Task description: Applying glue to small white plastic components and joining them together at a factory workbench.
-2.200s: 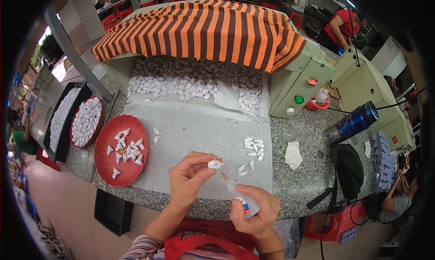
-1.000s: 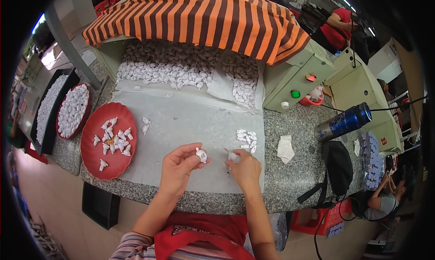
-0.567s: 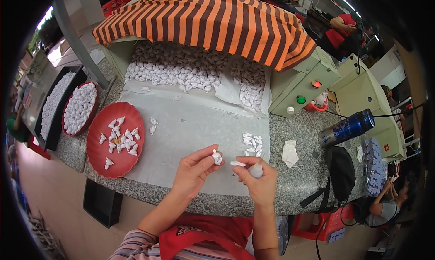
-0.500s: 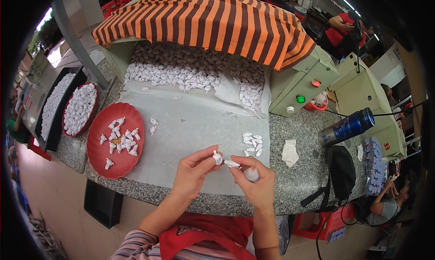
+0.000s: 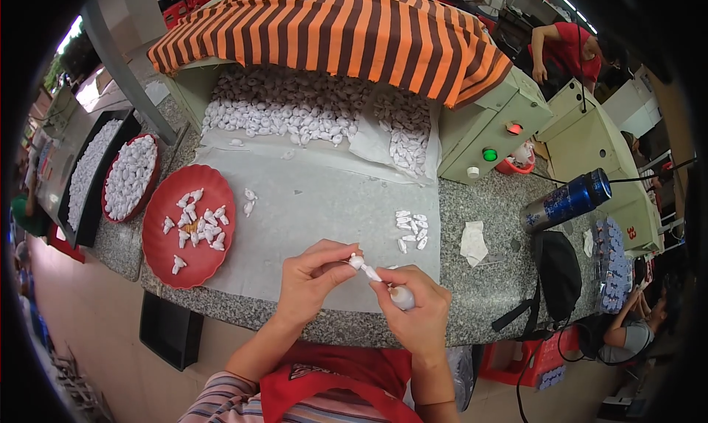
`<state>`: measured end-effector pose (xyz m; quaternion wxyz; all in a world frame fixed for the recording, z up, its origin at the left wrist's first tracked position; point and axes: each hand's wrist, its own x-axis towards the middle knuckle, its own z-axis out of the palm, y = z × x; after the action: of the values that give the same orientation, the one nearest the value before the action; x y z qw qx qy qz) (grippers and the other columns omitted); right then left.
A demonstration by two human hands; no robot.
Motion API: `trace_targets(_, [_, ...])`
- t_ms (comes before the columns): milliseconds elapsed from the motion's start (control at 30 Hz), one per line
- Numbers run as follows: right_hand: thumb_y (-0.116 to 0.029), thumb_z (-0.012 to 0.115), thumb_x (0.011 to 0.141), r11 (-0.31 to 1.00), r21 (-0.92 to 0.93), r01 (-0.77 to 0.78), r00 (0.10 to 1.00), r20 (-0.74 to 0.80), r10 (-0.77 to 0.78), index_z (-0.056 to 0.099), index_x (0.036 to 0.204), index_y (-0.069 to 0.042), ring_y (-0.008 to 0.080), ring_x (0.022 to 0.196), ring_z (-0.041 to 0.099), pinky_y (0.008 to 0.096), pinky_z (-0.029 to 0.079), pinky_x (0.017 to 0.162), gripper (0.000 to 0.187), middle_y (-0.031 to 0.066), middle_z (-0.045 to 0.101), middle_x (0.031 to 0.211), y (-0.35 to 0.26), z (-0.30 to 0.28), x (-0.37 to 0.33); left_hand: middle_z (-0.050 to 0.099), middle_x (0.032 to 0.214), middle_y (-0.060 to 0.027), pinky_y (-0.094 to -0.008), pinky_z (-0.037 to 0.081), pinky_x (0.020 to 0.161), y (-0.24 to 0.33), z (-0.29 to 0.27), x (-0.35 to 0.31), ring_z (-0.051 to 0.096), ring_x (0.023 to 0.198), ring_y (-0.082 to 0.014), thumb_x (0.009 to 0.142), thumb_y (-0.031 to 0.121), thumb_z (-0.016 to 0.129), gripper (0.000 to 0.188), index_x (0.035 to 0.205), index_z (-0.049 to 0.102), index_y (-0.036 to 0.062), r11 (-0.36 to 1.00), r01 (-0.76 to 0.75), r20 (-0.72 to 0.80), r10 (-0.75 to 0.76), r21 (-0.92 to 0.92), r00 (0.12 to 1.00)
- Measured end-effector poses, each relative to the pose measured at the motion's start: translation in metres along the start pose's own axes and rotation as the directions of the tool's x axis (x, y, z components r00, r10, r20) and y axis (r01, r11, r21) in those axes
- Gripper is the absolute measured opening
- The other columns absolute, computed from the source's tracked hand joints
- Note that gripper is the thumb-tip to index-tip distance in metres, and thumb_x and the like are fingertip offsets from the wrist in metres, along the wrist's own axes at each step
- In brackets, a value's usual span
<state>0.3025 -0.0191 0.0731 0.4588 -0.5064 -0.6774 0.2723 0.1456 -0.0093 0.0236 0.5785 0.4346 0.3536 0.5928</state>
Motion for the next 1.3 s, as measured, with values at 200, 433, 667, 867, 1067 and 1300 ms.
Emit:
trace_targets(200, [0.004,0.068,0.067,0.998,-0.008,0.058,0.998,-0.002,-0.058,0.063,0.083,-0.001,0.0150,0.059,0.059,0.0239,0.044,0.051,0.018,0.0101,0.061,0.071,0.003,0.002,-0.001,0.059,0.097,-0.0102,-0.0246,0.048,0.078,0.001,0.003,-0.003,0.057,0.091,-0.0158,0.075,-0.009,0.060,0.027,0.102,0.061,-0.0022,0.999,-0.005,0.014,0.005,0.033,1.000])
trace_targets(433, [0.004,0.067,0.066,0.996,0.074,0.055,0.998,-0.012,-0.054,0.061,0.086,-0.002,0.0178,0.062,0.061,0.0266,0.048,0.054,0.022,0.0093,0.061,0.071,0.010,0.002,-0.004,0.059,0.095,-0.0099,-0.0240,0.049,0.076,0.002,0.009,-0.005,0.059,0.087,-0.0152,0.075,-0.009,0.061,0.027,0.101,0.061,-0.0034,0.999,-0.012,-0.011,0.013,0.050,1.000])
trace_targets(667, [0.002,0.069,0.068,0.991,0.110,-0.076,0.996,0.044,0.072,0.064,0.078,0.000,0.0098,0.057,0.055,0.0219,0.042,0.050,0.012,0.0056,0.060,0.064,0.013,0.002,0.005,0.060,0.093,-0.0095,-0.0229,0.049,0.073,0.002,0.008,-0.003,0.059,0.083,-0.0138,0.075,-0.007,0.062,0.024,0.099,0.061,-0.0039,0.995,0.026,-0.045,-0.022,0.100,0.999])
trace_targets(867, [-0.005,0.067,0.071,0.862,0.222,-0.456,0.839,0.432,0.332,0.064,0.074,0.002,0.0074,0.051,0.054,0.0198,0.042,0.045,0.009,0.0047,0.061,0.062,0.030,-0.001,0.052,0.063,0.088,-0.0096,-0.0199,0.050,0.068,-0.027,-0.005,0.007,0.062,0.080,-0.0149,0.084,0.011,0.059,0.024,0.100,0.059,-0.0051,0.746,0.567,0.106,-0.570,-0.349,0.815])
trace_targets(1067, [-0.006,0.067,0.070,0.836,0.218,-0.504,0.772,0.548,0.323,0.064,0.074,0.002,0.0067,0.050,0.054,0.0197,0.042,0.043,0.009,0.0049,0.061,0.061,0.044,0.004,0.058,0.062,0.091,-0.0106,-0.0185,0.052,0.071,-0.033,-0.007,0.007,0.062,0.083,-0.0163,0.085,0.014,0.056,0.024,0.098,0.058,-0.0055,0.611,0.599,0.144,-0.628,-0.517,0.765])
trace_targets(1300, [-0.007,0.069,0.071,0.829,0.273,-0.488,0.785,0.553,0.280,0.065,0.074,0.001,0.0056,0.050,0.052,0.0186,0.040,0.044,0.009,0.0037,0.061,0.060,0.041,0.014,0.052,0.062,0.093,-0.0113,-0.0213,0.052,0.072,-0.029,-0.021,0.005,0.062,0.084,-0.0174,0.084,0.013,0.057,0.026,0.101,0.057,-0.0061,0.658,0.593,0.132,-0.611,-0.464,0.781])
